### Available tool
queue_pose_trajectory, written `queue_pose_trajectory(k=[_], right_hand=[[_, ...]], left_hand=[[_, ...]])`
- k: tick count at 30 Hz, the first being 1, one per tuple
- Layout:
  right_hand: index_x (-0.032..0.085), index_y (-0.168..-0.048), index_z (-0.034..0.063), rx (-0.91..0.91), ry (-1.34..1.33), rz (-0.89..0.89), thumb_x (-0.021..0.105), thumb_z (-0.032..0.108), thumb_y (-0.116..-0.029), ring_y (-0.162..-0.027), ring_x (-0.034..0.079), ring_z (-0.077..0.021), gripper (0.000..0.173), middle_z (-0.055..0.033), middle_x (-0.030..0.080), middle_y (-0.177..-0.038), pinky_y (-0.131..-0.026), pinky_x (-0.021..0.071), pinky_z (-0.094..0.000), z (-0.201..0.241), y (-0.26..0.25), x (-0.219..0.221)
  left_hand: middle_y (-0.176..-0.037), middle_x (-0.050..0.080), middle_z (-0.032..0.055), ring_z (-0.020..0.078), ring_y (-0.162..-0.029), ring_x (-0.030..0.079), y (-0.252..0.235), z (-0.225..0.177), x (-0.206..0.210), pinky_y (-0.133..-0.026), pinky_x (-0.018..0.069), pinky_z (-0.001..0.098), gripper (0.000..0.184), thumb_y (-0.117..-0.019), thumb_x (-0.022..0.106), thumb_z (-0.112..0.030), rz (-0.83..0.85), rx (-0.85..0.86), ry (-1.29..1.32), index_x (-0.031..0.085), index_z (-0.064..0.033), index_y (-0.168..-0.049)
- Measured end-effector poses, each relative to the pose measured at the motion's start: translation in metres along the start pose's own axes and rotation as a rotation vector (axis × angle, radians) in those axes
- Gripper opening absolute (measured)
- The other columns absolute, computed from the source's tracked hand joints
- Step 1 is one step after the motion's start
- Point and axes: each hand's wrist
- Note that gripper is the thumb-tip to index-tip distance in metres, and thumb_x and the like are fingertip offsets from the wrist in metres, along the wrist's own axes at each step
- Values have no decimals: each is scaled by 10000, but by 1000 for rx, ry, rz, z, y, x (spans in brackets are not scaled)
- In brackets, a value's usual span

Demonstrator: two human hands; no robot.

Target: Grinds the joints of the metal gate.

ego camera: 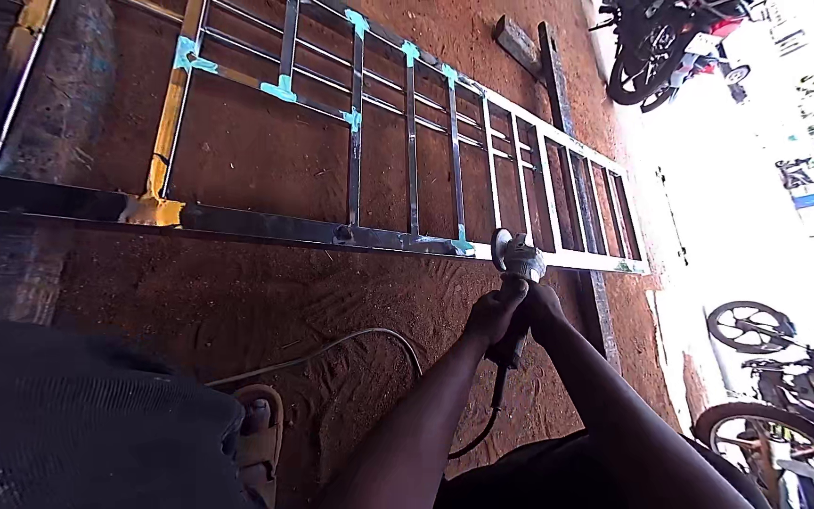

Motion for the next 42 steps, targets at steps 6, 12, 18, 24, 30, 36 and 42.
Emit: queue_pose_trajectory(k=[6, 12, 18, 24, 30, 36, 42], right_hand=[[641, -1116, 10, -226, 457, 61, 686, 432, -964, -1011, 669, -395, 451, -221, 679, -1041, -843, 519, -622, -6, -25, 12], [450, -1374, 28, -234, 720, 7, 509, 344, -1064, -1060, 687, -424, 447, -236, 678, -1123, -844, 551, -597, 3, -13, 31], [376, -1426, 24, -146, 725, -12, 530, 364, -1053, -1020, 703, -417, 528, -236, 674, -1091, -818, 569, -578, 7, -16, 30], [384, -1410, 44, -111, 720, -24, 568, 393, -1025, -989, 711, -405, 551, -220, 680, -1062, -792, 577, -572, 9, -20, 35], [374, -1426, 40, -236, 789, 34, 636, 359, -1002, -992, 711, -406, 592, -213, 686, -1060, -815, 577, -571, 10, -21, 39], [367, -1426, 22, -90, 737, 11, 580, 381, -1025, -1004, 707, -421, 578, -244, 675, -1084, -814, 574, -583, 22, -21, 31], [436, -1364, 62, -224, 828, 67, 589, 401, -1023, -971, 710, -411, 505, -211, 684, -1036, -786, 570, -590, 32, -21, 31]], left_hand=[[-1208, 671, 232, 371, -1119, 652, -14, 20, 16, -932, 529, 609, 954, -927, 296, -852, -90, -192, 278, 651, -33, -1263], [-1301, 649, 163, 306, -1204, 617, -35, 25, 18, -1005, 496, 566, 771, -959, 473, -733, -164, -210, 513, 567, -110, -1403], [-1268, 660, 163, 305, -1177, 622, -33, 13, 23, -987, 494, 561, 714, -1009, 405, -696, -215, -288, 472, 604, -104, -1356], [-1299, 646, 164, 314, -1200, 607, -36, 11, 14, -984, 488, 575, 688, -1041, 362, -656, -203, -286, 407, 613, -92, -1343], [-1185, 679, 167, 286, -1127, 637, -40, 29, 24, -981, 497, 539, 647, -1082, 317, -589, -387, -122, 428, 647, -59, -1249], [-1251, 679, 161, 300, -1194, 624, -46, 12, 18, -1011, 481, 571, 729, -1047, 311, -671, -266, -232, 386, 680, -79, -1260], [-1154, 687, 184, 312, -1113, 645, -42, 10, 17, -955, 508, 572, 781, -1045, 254, -688, -344, -169, 381, 685, -50, -1176]])
Point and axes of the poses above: each hand's wrist, its own y-axis away from the middle knuckle, its own x-axis out of the palm, z = x × y
